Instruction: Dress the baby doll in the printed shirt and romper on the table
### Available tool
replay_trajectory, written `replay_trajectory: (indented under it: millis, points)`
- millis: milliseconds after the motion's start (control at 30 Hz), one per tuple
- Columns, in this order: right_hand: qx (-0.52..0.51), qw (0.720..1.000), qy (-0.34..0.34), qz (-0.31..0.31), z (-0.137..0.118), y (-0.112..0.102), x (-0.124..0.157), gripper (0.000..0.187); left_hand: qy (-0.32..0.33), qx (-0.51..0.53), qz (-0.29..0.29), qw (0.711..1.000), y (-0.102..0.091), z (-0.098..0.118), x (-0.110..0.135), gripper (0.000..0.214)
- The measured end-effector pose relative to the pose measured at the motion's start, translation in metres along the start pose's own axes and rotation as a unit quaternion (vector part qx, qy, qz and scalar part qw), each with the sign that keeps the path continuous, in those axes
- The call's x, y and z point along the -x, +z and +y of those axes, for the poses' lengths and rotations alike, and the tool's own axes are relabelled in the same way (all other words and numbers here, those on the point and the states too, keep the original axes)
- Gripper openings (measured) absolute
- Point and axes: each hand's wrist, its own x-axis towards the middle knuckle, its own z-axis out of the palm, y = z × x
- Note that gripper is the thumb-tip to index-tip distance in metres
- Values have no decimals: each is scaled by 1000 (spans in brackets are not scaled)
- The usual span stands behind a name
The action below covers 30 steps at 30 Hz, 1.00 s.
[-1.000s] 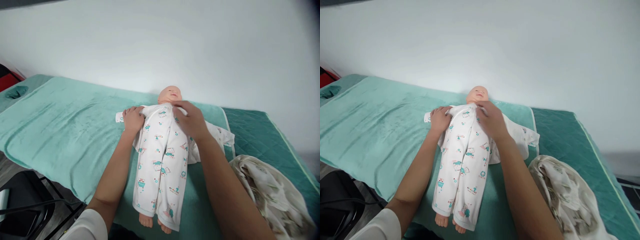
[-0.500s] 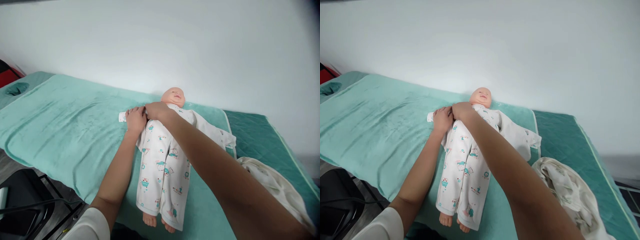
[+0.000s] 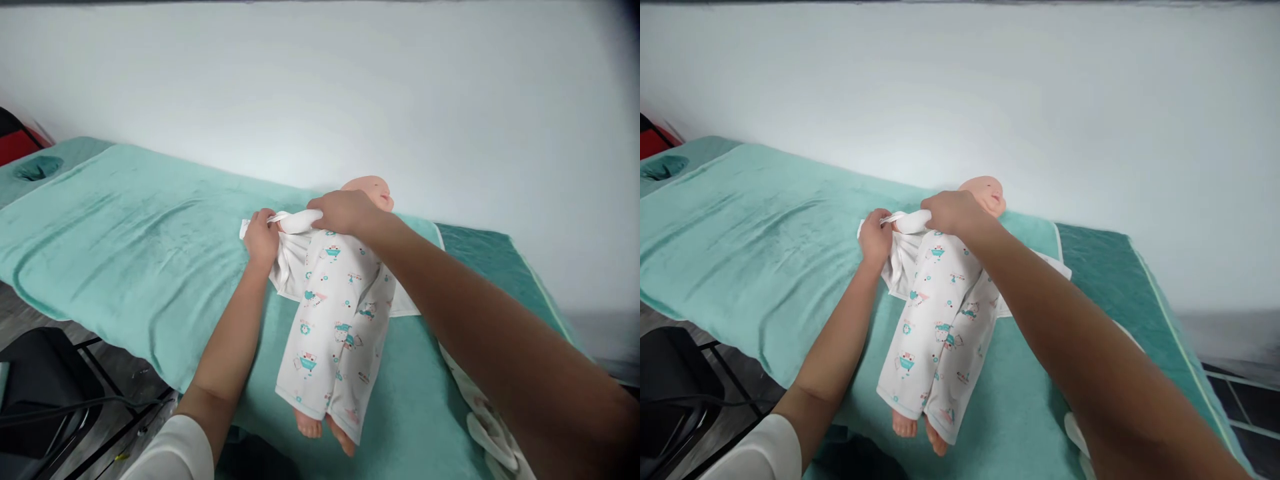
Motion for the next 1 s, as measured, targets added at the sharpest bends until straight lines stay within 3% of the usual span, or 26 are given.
replay_trajectory:
  millis: [267,500,633,767,900,1000]
  points:
    - [-25,998,48,44,22,-11,21,27,-36,-2,-58,998,5,-5,-4,33]
    - [-28,999,19,23,0,3,8,28,91,-144,-37,985,6,5,-1,42]
    - [-17,1000,-1,25,-14,18,-6,31,174,-177,-105,963,10,12,-1,45]
    - [-78,996,7,51,-12,25,-5,42,171,-217,-134,952,14,14,-2,38]
    - [-205,970,28,126,5,31,24,41,137,-256,-107,951,13,12,-1,34]
    - [-315,916,71,239,30,53,55,38,105,-271,-90,953,11,10,1,35]
